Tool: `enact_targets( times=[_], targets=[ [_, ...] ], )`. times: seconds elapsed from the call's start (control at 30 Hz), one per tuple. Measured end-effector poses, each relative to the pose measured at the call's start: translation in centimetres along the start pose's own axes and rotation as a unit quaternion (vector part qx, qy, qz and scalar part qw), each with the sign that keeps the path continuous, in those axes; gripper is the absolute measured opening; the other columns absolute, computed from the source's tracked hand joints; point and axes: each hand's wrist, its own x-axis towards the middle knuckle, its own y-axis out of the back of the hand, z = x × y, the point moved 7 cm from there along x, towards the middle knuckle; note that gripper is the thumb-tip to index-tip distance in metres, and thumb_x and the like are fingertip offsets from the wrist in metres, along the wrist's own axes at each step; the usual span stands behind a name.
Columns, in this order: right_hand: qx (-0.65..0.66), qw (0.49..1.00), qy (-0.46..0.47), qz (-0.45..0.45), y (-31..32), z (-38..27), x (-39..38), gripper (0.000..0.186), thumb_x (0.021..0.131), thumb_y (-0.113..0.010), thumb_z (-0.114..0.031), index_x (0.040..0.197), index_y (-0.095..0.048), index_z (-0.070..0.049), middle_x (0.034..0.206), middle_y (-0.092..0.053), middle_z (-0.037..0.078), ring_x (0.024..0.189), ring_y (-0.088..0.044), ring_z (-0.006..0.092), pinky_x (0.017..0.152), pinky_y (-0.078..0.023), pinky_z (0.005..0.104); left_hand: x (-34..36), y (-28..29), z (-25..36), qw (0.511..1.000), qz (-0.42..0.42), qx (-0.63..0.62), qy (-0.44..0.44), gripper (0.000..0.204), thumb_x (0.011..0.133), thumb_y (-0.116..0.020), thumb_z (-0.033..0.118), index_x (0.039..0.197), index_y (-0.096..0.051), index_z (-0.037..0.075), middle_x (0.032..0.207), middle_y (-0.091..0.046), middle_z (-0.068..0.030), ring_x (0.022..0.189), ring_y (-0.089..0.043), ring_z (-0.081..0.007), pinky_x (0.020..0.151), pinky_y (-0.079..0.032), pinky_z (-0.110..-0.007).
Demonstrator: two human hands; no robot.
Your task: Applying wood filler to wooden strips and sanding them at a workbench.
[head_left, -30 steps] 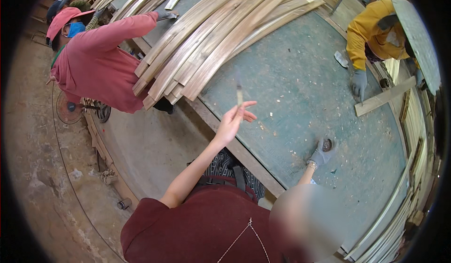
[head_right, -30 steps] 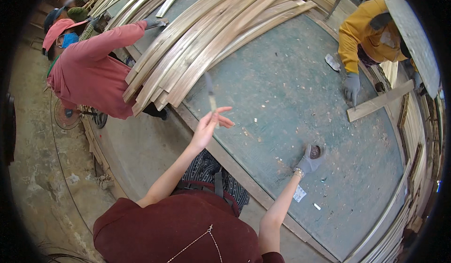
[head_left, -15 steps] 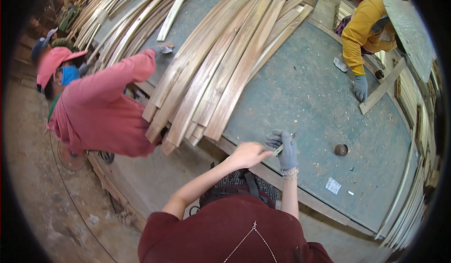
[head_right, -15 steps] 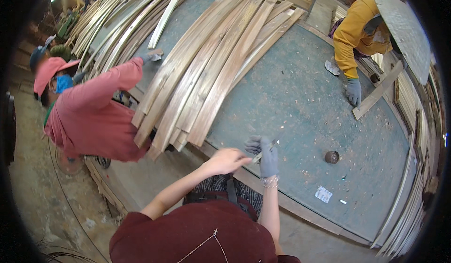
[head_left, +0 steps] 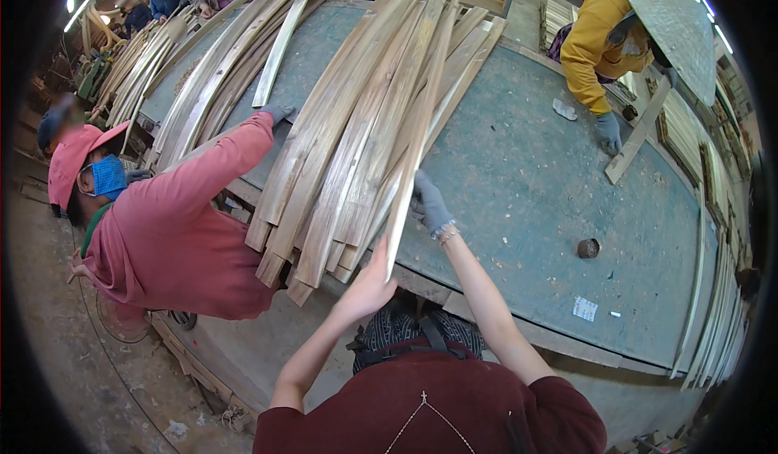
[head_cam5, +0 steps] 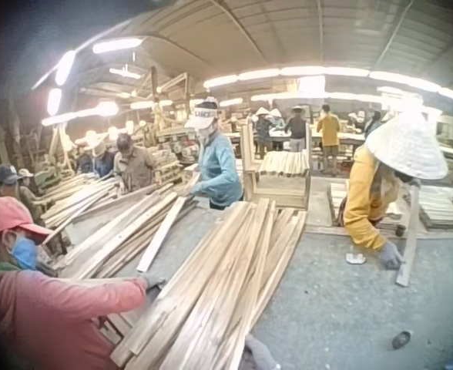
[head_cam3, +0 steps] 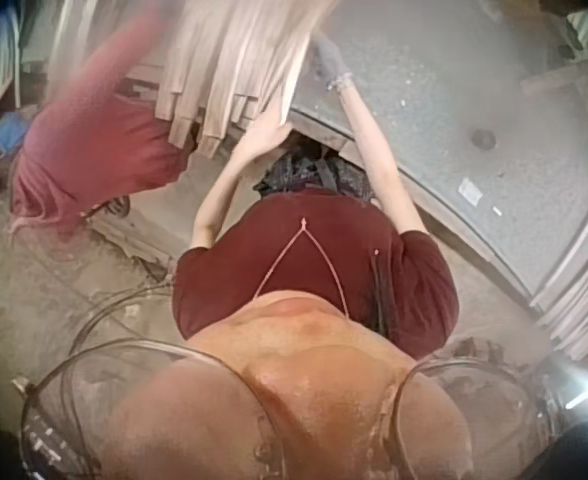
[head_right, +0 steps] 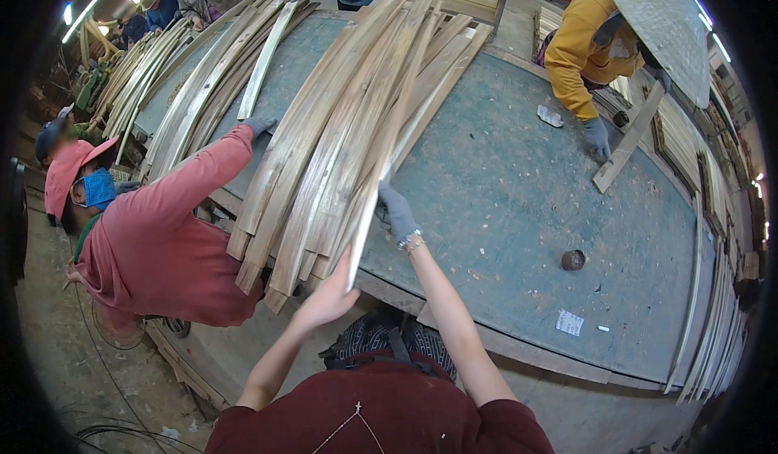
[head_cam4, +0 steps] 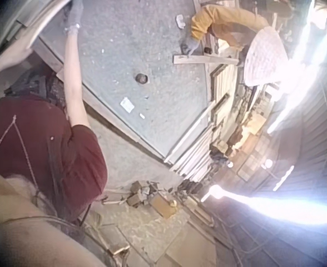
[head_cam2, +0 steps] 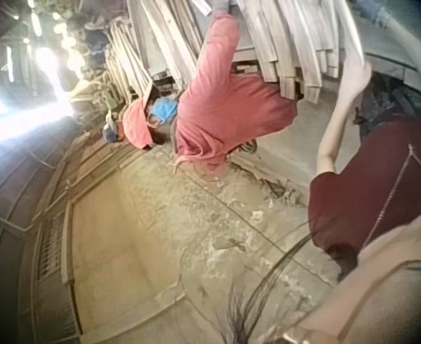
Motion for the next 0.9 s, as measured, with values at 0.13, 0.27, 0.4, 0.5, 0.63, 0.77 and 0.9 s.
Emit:
enact_targets(
  times=[0.13, 0.27, 0.4, 0.5, 0.63, 0.77, 0.9],
  targets=[
    [0.291, 0.953, 0.027, -0.079, 0.7, -2.4, -3.0, 0.045, 0.080, -0.053, -0.056, 0.077, -0.053, -0.012, 0.049, -0.042, -0.005, 0.033, -0.029, 0.0060, 0.031, -0.022, 0.0210, -10.5, 1.6, 3.5, 0.849, -0.325, -0.414, 0.035, 0.078, 0.084, -0.054, 0.004, 0.140, 0.000, 0.006, 0.125, -0.044, -0.0140, 0.108, -0.051, -0.0216, 0.092, -0.040, -0.034],
    [0.307, 0.946, 0.038, -0.095, 1.9, -1.5, -1.0, 0.041, 0.082, -0.052, -0.054, 0.082, -0.053, -0.013, 0.053, -0.045, -0.004, 0.033, -0.032, 0.0065, 0.031, -0.020, 0.0204, -18.2, -0.7, -4.7, 0.927, -0.280, -0.245, 0.048, 0.076, 0.084, -0.059, 0.011, 0.139, -0.007, 0.005, 0.121, -0.049, -0.0137, 0.106, -0.052, -0.0208, 0.093, -0.040, -0.033],
    [0.248, 0.969, -0.005, -0.008, 0.7, 3.6, -6.5, 0.022, 0.083, -0.058, -0.034, 0.083, -0.052, -0.014, 0.053, -0.045, -0.005, 0.035, -0.034, 0.0049, 0.031, -0.020, 0.0191, -24.3, -2.6, -10.8, 0.814, -0.342, -0.434, 0.177, 0.069, 0.080, -0.064, 0.011, 0.135, -0.022, 0.003, 0.117, -0.053, -0.0133, 0.105, -0.054, -0.0202, 0.091, -0.041, -0.033],
    [0.207, 0.978, -0.016, -0.022, 1.9, 6.2, -12.6, 0.020, 0.080, -0.062, -0.028, 0.088, -0.052, -0.013, 0.056, -0.047, -0.005, 0.037, -0.036, 0.0043, 0.032, -0.021, 0.0192, -28.1, -4.7, -18.4, 0.811, -0.317, -0.393, 0.295, 0.056, 0.076, -0.068, 0.009, 0.124, -0.041, 0.001, 0.107, -0.059, -0.0110, 0.103, -0.055, -0.0201, 0.089, -0.042, -0.032],
    [0.138, 0.990, -0.003, -0.010, 5.6, 6.1, -18.6, 0.029, 0.079, -0.066, -0.025, 0.097, -0.052, -0.007, 0.069, -0.054, -0.001, 0.047, -0.046, 0.0053, 0.037, -0.030, 0.0185, -31.8, -9.5, -25.0, 0.805, -0.337, -0.322, 0.367, 0.057, 0.073, -0.069, 0.007, 0.123, -0.043, 0.005, 0.110, -0.059, -0.0086, 0.103, -0.055, -0.0162, 0.087, -0.043, -0.031],
    [0.183, 0.981, 0.037, 0.053, 6.4, 2.5, -23.1, 0.044, 0.074, -0.072, -0.031, 0.101, -0.052, -0.002, 0.062, -0.054, -0.002, 0.044, -0.046, 0.0042, 0.037, -0.033, 0.0178, -38.5, -15.0, -37.0, 0.818, -0.346, -0.240, 0.393, 0.040, 0.074, -0.064, 0.007, 0.111, -0.049, 0.006, 0.103, -0.059, -0.0054, 0.097, -0.053, -0.0150, 0.091, -0.035, -0.028],
    [0.167, 0.978, 0.070, 0.104, 10.8, 1.0, -26.6, 0.066, 0.071, -0.075, -0.029, 0.118, -0.042, 0.004, 0.100, -0.057, 0.010, 0.088, -0.056, 0.0143, 0.072, -0.048, 0.0254, -30.8, -11.9, -13.5, 0.966, -0.096, -0.076, 0.229, 0.036, 0.071, -0.067, 0.007, 0.102, -0.050, 0.005, 0.101, -0.056, -0.0090, 0.094, -0.052, -0.0175, 0.088, -0.035, -0.028]
  ],
)
